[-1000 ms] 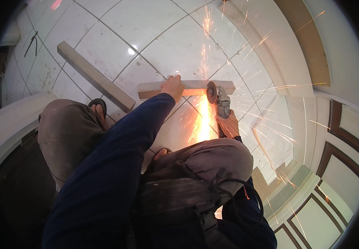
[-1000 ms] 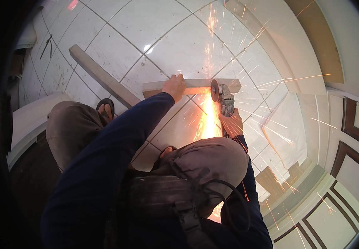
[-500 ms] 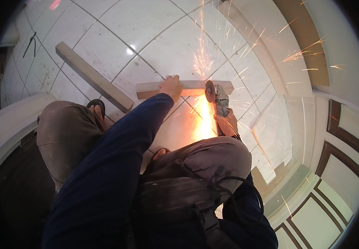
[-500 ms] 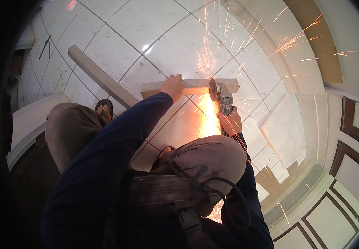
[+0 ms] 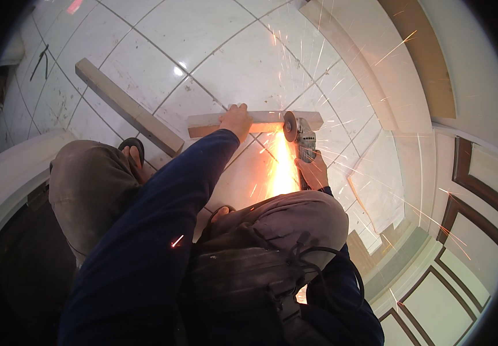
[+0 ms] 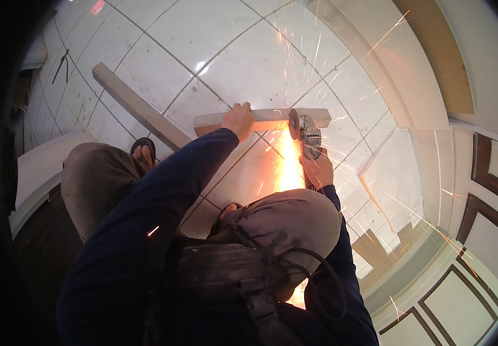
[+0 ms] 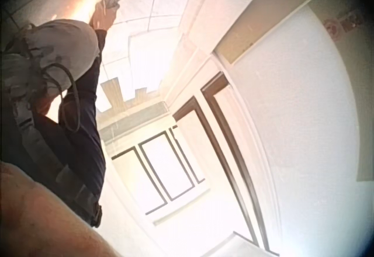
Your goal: The person uses an angle grinder to cut a metal bar into smaller pieces. They hold the bar with one hand and operate the grinder with the other, producing sparks as the metal is cut. The person repositions the bar multiple times to complete the cuts.
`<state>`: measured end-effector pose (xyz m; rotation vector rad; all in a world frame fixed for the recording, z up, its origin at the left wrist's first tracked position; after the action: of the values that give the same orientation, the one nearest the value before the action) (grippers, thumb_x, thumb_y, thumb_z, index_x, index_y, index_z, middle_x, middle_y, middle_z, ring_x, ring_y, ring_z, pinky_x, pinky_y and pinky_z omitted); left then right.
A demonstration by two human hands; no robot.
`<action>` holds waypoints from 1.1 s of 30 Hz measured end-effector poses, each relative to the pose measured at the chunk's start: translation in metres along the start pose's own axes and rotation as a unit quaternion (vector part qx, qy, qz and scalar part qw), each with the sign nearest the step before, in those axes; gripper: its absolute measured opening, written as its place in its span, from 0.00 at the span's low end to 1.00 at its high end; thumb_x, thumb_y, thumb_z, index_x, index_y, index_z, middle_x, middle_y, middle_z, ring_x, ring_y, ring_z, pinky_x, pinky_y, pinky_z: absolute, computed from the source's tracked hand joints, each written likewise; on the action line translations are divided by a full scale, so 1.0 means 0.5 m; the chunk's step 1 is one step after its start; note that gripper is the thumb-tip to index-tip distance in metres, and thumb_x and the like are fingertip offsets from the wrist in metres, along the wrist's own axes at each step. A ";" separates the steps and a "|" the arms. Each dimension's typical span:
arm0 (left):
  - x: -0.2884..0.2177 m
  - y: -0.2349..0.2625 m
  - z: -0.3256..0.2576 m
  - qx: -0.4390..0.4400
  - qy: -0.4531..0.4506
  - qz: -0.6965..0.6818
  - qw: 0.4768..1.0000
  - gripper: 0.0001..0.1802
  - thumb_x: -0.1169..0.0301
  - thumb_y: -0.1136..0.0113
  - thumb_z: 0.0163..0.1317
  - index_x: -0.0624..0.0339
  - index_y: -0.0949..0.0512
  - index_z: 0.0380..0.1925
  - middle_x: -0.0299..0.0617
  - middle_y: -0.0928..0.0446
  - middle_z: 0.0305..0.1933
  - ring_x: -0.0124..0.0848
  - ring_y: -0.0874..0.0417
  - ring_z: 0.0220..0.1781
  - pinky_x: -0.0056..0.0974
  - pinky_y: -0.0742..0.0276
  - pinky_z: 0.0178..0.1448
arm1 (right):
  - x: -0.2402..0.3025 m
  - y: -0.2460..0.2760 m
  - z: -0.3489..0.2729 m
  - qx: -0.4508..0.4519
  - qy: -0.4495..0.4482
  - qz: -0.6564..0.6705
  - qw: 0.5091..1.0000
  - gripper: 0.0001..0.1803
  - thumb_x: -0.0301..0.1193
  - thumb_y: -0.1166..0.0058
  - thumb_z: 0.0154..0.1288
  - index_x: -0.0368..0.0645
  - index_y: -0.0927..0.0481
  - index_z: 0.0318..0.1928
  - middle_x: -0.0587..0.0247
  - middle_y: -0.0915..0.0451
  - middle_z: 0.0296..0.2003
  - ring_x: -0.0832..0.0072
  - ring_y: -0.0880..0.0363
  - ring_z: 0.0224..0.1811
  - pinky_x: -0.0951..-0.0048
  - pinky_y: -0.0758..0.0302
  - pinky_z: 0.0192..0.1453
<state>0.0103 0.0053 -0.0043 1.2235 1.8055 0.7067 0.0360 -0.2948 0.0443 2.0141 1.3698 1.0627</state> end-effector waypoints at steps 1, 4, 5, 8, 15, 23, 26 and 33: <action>-0.016 0.005 0.007 0.000 -0.009 -0.005 1.000 0.16 0.80 0.37 0.62 0.68 0.16 0.51 0.46 0.26 0.60 0.47 0.20 0.61 0.49 0.13 0.59 | -0.013 0.014 -0.011 -0.007 0.019 0.017 1.000 0.36 0.48 0.26 0.56 0.37 0.24 0.56 0.44 0.12 0.43 0.50 0.11 0.47 0.57 0.17 0.52; -0.010 0.011 0.002 0.000 0.001 -0.011 1.000 0.16 0.80 0.38 0.63 0.67 0.16 0.51 0.46 0.26 0.60 0.47 0.20 0.62 0.49 0.14 0.59 | -0.082 -0.012 0.017 -0.025 0.191 -0.037 0.980 0.34 0.47 0.26 0.57 0.36 0.23 0.54 0.42 0.12 0.42 0.50 0.12 0.45 0.57 0.17 0.51; -0.022 0.007 0.013 -0.003 -0.011 -0.008 1.000 0.16 0.80 0.38 0.63 0.67 0.17 0.52 0.46 0.26 0.61 0.47 0.21 0.62 0.49 0.14 0.59 | -0.092 -0.004 0.012 -0.036 0.178 -0.044 0.982 0.34 0.47 0.27 0.57 0.35 0.23 0.54 0.42 0.12 0.41 0.50 0.12 0.45 0.56 0.17 0.51; 0.008 0.000 -0.006 0.002 0.019 -0.006 1.000 0.17 0.80 0.38 0.63 0.66 0.17 0.53 0.45 0.26 0.61 0.46 0.21 0.62 0.50 0.14 0.59 | 0.022 0.006 -0.020 0.001 0.016 0.003 1.000 0.33 0.47 0.27 0.57 0.35 0.23 0.53 0.43 0.12 0.39 0.50 0.12 0.44 0.56 0.17 0.49; -0.023 0.012 0.004 0.001 0.011 -0.026 1.000 0.18 0.81 0.38 0.63 0.66 0.17 0.54 0.45 0.26 0.61 0.47 0.21 0.62 0.49 0.13 0.59 | -0.034 0.011 -0.008 -0.021 0.048 -0.006 0.999 0.35 0.47 0.28 0.52 0.36 0.24 0.54 0.42 0.12 0.41 0.48 0.11 0.46 0.56 0.17 0.50; -0.006 0.005 -0.002 0.001 -0.006 0.009 1.000 0.16 0.81 0.38 0.63 0.68 0.16 0.51 0.46 0.25 0.60 0.47 0.20 0.61 0.48 0.13 0.58 | -0.043 -0.006 0.008 0.005 0.065 0.007 0.998 0.35 0.48 0.28 0.57 0.36 0.26 0.55 0.41 0.13 0.42 0.47 0.11 0.44 0.55 0.17 0.48; -0.014 0.002 0.009 -0.008 -0.010 -0.009 1.000 0.16 0.81 0.38 0.62 0.68 0.16 0.50 0.47 0.25 0.60 0.47 0.20 0.61 0.48 0.13 0.57 | -0.041 0.010 -0.010 0.047 0.034 0.086 0.995 0.35 0.45 0.28 0.57 0.35 0.25 0.57 0.43 0.13 0.42 0.53 0.12 0.45 0.55 0.18 0.51; -0.009 -0.007 0.008 -0.013 -0.011 -0.001 1.000 0.16 0.81 0.37 0.61 0.68 0.16 0.50 0.46 0.25 0.59 0.47 0.20 0.60 0.48 0.13 0.57 | 0.009 0.018 -0.044 -0.002 -0.030 0.009 0.999 0.35 0.47 0.31 0.56 0.37 0.26 0.57 0.41 0.13 0.43 0.47 0.11 0.46 0.55 0.17 0.52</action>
<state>0.0131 -0.0002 -0.0077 1.2082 1.7743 0.7097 0.0240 -0.2949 0.0654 2.0424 1.3195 1.0036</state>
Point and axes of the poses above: each hand's wrist, its own z-axis towards the middle knuckle, its own y-axis out of the back of the hand, x = y × z, the point moved 1 cm from there along z, towards the middle knuckle
